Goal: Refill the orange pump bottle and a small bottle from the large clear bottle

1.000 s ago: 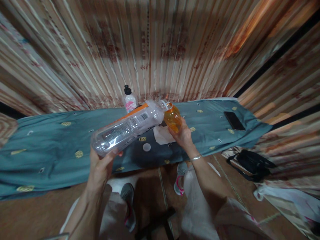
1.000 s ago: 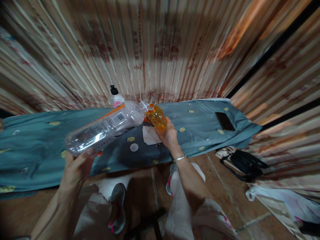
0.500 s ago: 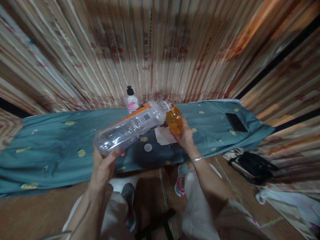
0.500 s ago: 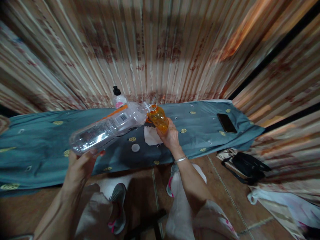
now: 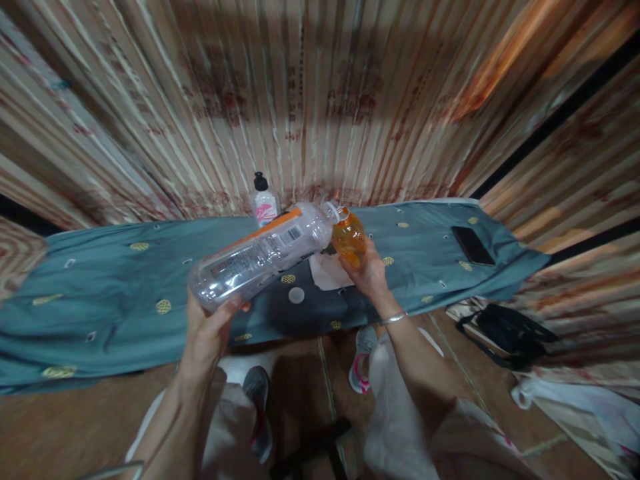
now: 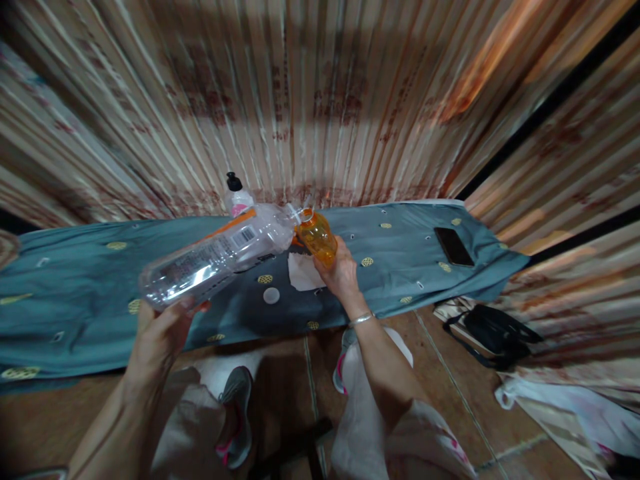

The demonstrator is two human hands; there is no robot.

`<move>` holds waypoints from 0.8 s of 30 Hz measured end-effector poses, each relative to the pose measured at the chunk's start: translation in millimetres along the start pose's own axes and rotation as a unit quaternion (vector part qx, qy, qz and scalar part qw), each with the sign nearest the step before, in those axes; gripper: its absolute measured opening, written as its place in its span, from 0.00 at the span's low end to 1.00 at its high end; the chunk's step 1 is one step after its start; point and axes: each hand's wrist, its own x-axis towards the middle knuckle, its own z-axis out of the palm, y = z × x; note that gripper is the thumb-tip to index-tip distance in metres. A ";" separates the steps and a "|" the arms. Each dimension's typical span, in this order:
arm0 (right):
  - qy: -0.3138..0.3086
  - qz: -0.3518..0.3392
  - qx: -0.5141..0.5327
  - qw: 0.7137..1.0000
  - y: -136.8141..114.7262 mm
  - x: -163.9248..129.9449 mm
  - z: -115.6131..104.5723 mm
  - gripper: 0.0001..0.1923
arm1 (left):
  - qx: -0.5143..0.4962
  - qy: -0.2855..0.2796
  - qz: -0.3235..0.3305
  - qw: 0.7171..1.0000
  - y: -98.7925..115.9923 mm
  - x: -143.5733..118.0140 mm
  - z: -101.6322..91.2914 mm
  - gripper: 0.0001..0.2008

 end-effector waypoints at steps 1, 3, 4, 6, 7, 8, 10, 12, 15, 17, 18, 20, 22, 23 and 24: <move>0.001 -0.001 -0.001 1.000 1.0 0.0 0.5 0.35 | 0.001 -0.002 0.001 1.000 -0.4 0.1 -0.2 0.39; 0.002 -0.002 -0.002 1.000 2.6 0.0 1.3 0.36 | 0.000 -0.004 0.004 1.000 -0.8 0.3 -0.6 0.39; 0.002 -0.001 -0.002 1.000 3.0 0.1 1.5 0.36 | 0.001 -0.005 0.005 1.000 -0.6 0.5 -0.7 0.38; -0.001 0.001 -0.003 1.000 3.2 0.4 1.4 0.36 | 0.004 -0.008 0.004 1.000 0.5 0.8 -0.6 0.38; -0.004 0.002 -0.004 1.000 3.0 0.6 1.2 0.36 | 0.008 -0.010 0.002 1.000 1.2 0.9 -0.4 0.38; -0.006 0.003 -0.004 1.000 2.7 0.8 1.0 0.36 | 0.011 -0.012 0.001 1.000 1.8 0.9 -0.3 0.39; -0.006 0.003 -0.005 1.000 2.2 1.1 0.5 0.36 | 0.012 -0.009 -0.004 1.000 2.3 0.9 -0.2 0.40; -0.003 -0.001 -0.004 1.000 2.0 1.2 0.3 0.36 | 0.007 -0.004 -0.006 1.000 1.6 0.7 -0.4 0.40; -0.002 -0.006 -0.002 1.000 2.4 1.1 0.3 0.36 | -0.002 -0.012 0.001 1.000 -0.6 0.6 -1.0 0.39; -0.004 -0.005 -0.001 1.000 2.4 1.0 0.4 0.36 | -0.002 -0.020 0.009 1.000 -1.5 0.6 -1.0 0.38; -0.004 -0.003 -0.001 1.000 2.3 0.9 0.4 0.37 | -0.001 -0.021 0.011 1.000 -1.6 0.5 -0.8 0.38; -0.002 0.001 -0.001 1.000 2.0 0.7 0.7 0.37 | 0.000 -0.020 0.013 1.000 -1.3 0.4 -0.2 0.38; 0.002 0.000 0.000 1.000 1.7 0.6 1.0 0.36 | 0.002 -0.018 0.011 1.000 -0.8 0.3 0.2 0.38; 0.005 -0.001 0.001 1.000 1.6 0.6 1.1 0.35 | 0.003 -0.018 0.010 1.000 -0.6 0.4 0.2 0.38; 0.007 -0.003 0.002 1.000 1.6 0.6 1.2 0.35 | 0.004 -0.018 0.009 1.000 -0.5 0.5 0.1 0.39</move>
